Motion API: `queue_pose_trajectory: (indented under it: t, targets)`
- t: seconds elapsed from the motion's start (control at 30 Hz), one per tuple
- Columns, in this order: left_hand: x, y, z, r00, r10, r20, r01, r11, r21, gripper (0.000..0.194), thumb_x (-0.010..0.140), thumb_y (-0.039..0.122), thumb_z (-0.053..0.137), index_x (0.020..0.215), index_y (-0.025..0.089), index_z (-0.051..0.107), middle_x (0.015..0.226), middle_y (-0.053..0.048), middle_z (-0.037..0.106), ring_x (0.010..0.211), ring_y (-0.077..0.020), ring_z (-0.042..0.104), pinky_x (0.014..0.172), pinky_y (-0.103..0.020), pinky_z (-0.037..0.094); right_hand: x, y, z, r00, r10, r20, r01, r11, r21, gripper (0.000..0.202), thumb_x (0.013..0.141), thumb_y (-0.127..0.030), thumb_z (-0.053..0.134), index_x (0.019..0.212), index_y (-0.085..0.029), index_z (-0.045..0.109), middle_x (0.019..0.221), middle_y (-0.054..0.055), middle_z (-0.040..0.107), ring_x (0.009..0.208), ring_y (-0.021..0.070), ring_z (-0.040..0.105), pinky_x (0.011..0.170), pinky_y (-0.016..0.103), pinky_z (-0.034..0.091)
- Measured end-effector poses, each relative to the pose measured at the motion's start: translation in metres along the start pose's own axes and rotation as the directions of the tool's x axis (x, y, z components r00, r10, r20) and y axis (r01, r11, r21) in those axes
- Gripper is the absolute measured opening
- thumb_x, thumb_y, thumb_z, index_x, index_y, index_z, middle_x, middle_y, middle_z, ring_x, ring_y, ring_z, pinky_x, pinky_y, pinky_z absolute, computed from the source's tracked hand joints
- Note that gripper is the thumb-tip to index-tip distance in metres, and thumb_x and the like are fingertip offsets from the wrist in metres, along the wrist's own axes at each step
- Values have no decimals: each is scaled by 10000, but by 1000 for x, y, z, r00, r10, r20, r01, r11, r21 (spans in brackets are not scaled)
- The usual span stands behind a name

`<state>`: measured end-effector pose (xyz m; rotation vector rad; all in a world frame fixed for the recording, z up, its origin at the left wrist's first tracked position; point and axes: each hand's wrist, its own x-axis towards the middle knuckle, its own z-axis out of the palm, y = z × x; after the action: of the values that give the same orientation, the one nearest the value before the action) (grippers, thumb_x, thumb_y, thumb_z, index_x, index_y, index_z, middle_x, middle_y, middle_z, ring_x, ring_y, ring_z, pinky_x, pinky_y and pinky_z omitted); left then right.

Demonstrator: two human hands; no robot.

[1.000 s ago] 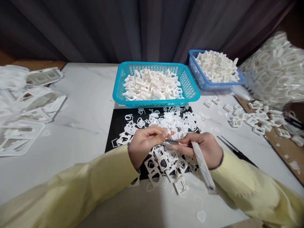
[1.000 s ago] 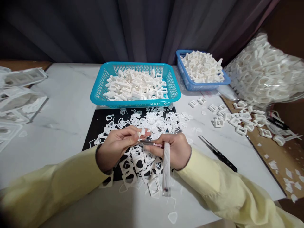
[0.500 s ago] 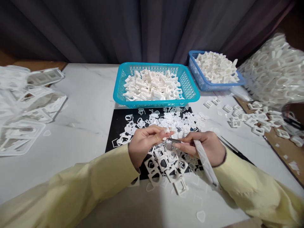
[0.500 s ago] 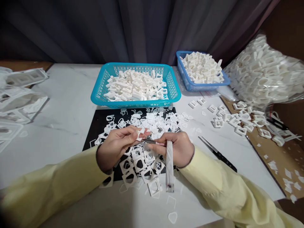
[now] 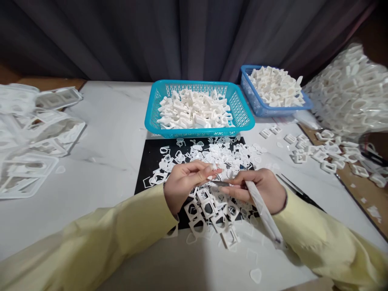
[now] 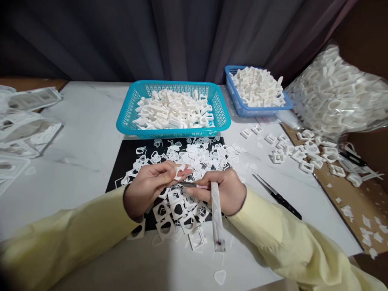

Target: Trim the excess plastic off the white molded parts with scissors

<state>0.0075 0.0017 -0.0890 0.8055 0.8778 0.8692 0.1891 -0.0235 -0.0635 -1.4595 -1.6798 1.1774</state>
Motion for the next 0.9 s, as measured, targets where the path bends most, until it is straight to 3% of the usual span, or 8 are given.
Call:
queue_pose_trajectory:
  t: [0.17, 0.23, 0.3, 0.37, 0.43, 0.53, 0.7, 0.9]
  targets:
    - [-4, 34, 2, 999, 23, -23, -21, 996, 83, 151, 706, 289, 709, 666, 151, 663, 749, -46, 707, 829, -202, 675, 872, -377, 479, 0, 8, -4, 989, -78, -122, 72, 996, -53, 365, 671, -462, 696, 560, -126, 605, 441, -30, 440, 417, 59, 328, 383, 213, 301]
    - [0, 64, 1, 973, 228, -29, -212, 937, 279, 164, 714, 296, 697, 657, 158, 627, 779, -51, 715, 825, -202, 673, 843, -374, 494, 2, 12, -6, 981, -102, -167, 89, 992, -88, 381, 675, -484, 692, 585, -124, 609, 452, -31, 437, 420, 63, 343, 395, 225, 316]
    - [10, 95, -3, 852, 524, 5, -419, 676, 606, 152, 707, 289, 698, 677, 157, 629, 825, -67, 706, 868, -204, 650, 846, -351, 482, 3, 17, -8, 975, -121, -185, 97, 987, -131, 404, 670, -506, 695, 596, -122, 596, 459, -39, 429, 427, 67, 365, 414, 234, 346]
    - [29, 123, -8, 744, 661, 96, -439, 376, 816, 173, 738, 306, 656, 654, 167, 594, 902, -84, 690, 883, -211, 631, 809, -354, 482, 5, 22, -9, 978, -127, -163, 97, 978, -183, 386, 730, -492, 657, 663, -117, 593, 525, -36, 484, 466, 76, 443, 460, 232, 407]
    - [52, 143, -14, 771, 582, 259, -346, 41, 937, 166, 751, 308, 630, 656, 177, 589, 903, -95, 681, 897, -239, 613, 816, -393, 457, 6, 28, -10, 985, -120, -120, 89, 968, -236, 304, 830, -415, 585, 841, -111, 600, 730, -3, 587, 614, 106, 560, 569, 254, 487]
    - [73, 159, -20, 809, 488, 329, -342, -65, 937, 164, 600, 228, 753, 609, 189, 594, 839, -86, 687, 856, -258, 611, 812, -390, 445, 8, 36, -11, 992, -100, -73, 74, 952, -298, 271, 890, -332, 519, 1075, -136, 551, 1047, 51, 585, 873, 170, 597, 738, 343, 517]
    - [36, 151, -19, 815, 461, 351, -332, -125, 935, 99, 781, 205, 556, 734, 166, 634, 793, -72, 682, 795, -221, 617, 744, -359, 455, 11, 47, -13, 997, -69, -45, 49, 936, -349, 275, 891, -341, 513, 1092, -158, 557, 1114, 58, 567, 939, 195, 580, 797, 369, 502]
    - [-23, 95, -20, 880, 197, 431, -420, -100, 902, 186, 830, 155, 482, 761, 158, 655, 684, -36, 646, 644, -163, 608, 626, -284, 473, 12, 51, -11, 996, -83, -16, 71, 924, -376, 291, 886, -338, 522, 1104, -147, 548, 1109, 63, 567, 937, 196, 582, 790, 373, 504]
